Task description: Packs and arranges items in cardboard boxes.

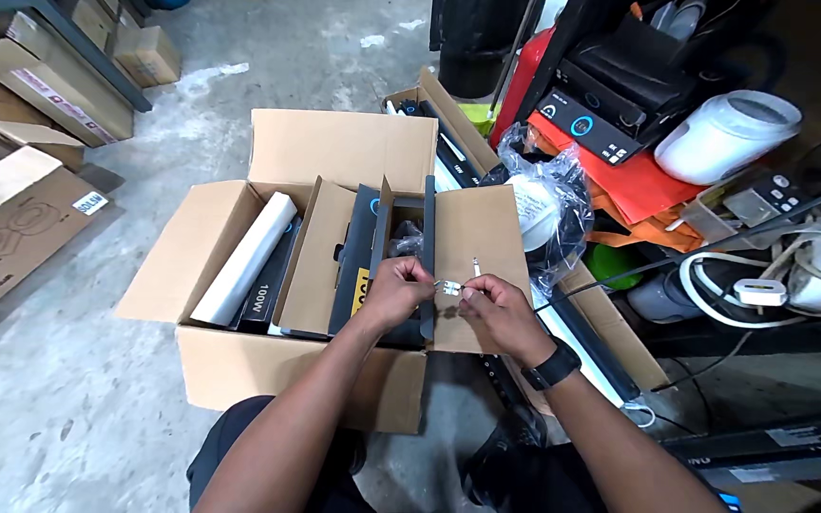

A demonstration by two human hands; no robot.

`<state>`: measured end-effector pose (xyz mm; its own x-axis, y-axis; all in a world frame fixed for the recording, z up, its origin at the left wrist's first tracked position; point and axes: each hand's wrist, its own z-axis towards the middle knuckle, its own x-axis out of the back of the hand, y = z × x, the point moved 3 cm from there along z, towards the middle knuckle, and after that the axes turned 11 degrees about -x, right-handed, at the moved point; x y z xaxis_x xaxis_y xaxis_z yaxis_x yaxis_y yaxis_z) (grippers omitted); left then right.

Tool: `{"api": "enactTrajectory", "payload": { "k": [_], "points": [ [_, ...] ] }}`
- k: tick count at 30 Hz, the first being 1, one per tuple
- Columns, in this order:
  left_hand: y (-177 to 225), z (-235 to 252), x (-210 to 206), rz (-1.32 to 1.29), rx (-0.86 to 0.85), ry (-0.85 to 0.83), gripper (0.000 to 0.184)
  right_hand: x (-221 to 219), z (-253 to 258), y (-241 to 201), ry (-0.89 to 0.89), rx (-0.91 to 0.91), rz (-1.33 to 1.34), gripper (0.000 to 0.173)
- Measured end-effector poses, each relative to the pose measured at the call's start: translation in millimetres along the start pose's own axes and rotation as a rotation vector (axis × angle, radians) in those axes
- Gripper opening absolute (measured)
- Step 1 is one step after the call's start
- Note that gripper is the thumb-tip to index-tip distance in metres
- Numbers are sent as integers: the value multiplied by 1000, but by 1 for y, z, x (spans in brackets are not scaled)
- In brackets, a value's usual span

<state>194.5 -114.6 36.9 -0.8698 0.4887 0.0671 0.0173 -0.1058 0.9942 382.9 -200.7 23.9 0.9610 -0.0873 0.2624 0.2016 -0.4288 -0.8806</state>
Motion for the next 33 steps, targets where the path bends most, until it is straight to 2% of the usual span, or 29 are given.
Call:
{"api": "enactTrajectory", "payload": {
  "k": [11,22,33],
  "points": [
    [2,0,0,40,14,20,14,2,-2,-2,50,59,64,15],
    [6,-3,7,54,19,77,9,0,-3,-2,53,33,52,13],
    [19,-3,20,25,105,217,3,7,3,-7,176,74,50,14]
  ]
}}
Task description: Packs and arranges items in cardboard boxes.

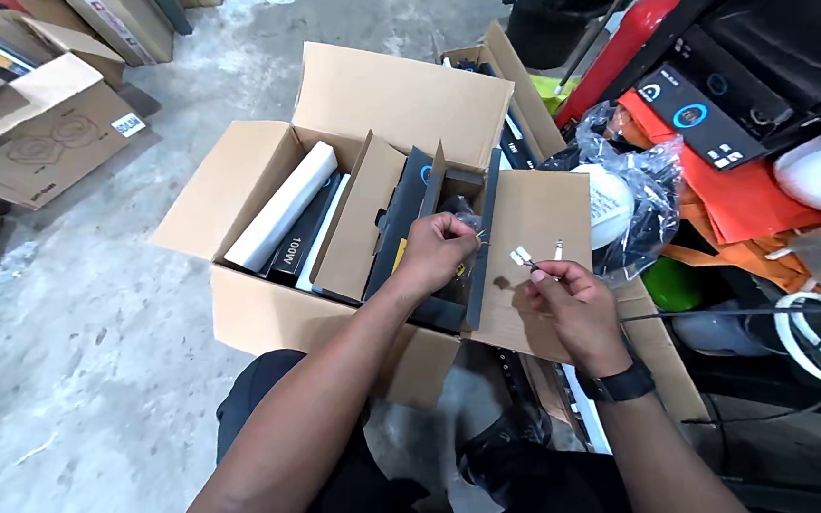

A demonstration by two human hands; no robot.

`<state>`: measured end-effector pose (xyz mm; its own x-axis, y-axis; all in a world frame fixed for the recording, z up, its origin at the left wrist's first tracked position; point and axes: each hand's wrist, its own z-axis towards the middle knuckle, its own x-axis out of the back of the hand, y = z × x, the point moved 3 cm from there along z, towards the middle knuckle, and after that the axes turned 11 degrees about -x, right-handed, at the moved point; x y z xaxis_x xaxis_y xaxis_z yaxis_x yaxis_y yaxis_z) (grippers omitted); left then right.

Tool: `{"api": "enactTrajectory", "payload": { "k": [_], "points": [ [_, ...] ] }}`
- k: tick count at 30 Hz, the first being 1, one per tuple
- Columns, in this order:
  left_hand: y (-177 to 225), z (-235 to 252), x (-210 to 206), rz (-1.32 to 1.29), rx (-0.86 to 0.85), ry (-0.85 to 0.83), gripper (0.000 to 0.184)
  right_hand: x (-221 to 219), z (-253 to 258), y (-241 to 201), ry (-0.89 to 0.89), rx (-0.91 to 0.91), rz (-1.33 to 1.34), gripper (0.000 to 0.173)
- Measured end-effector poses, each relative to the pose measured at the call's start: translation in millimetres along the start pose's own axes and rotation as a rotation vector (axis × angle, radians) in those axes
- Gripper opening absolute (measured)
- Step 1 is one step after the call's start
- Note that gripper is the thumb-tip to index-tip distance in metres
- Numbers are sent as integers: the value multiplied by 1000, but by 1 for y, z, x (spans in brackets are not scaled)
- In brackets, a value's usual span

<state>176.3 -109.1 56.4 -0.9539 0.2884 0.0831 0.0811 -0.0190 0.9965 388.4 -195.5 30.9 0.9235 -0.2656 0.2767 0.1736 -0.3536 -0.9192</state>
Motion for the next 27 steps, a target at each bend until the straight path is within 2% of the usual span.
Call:
{"api": "enactTrajectory", "payload": {
  "k": [10,16,21,27],
  "points": [
    [-4,3,9,14,2,-79,13,-15,7,-8,-12,-1,50,12],
    [-6,5,17,-22,-8,-41,13,-7,11,-22,-34,23,25,23],
    [-9,7,20,-108,17,4,13,2,15,-21,-17,69,-232,12],
    [-10,12,15,-137,-3,-13,7,11,19,-23,-51,19,-118,11]
  ]
}}
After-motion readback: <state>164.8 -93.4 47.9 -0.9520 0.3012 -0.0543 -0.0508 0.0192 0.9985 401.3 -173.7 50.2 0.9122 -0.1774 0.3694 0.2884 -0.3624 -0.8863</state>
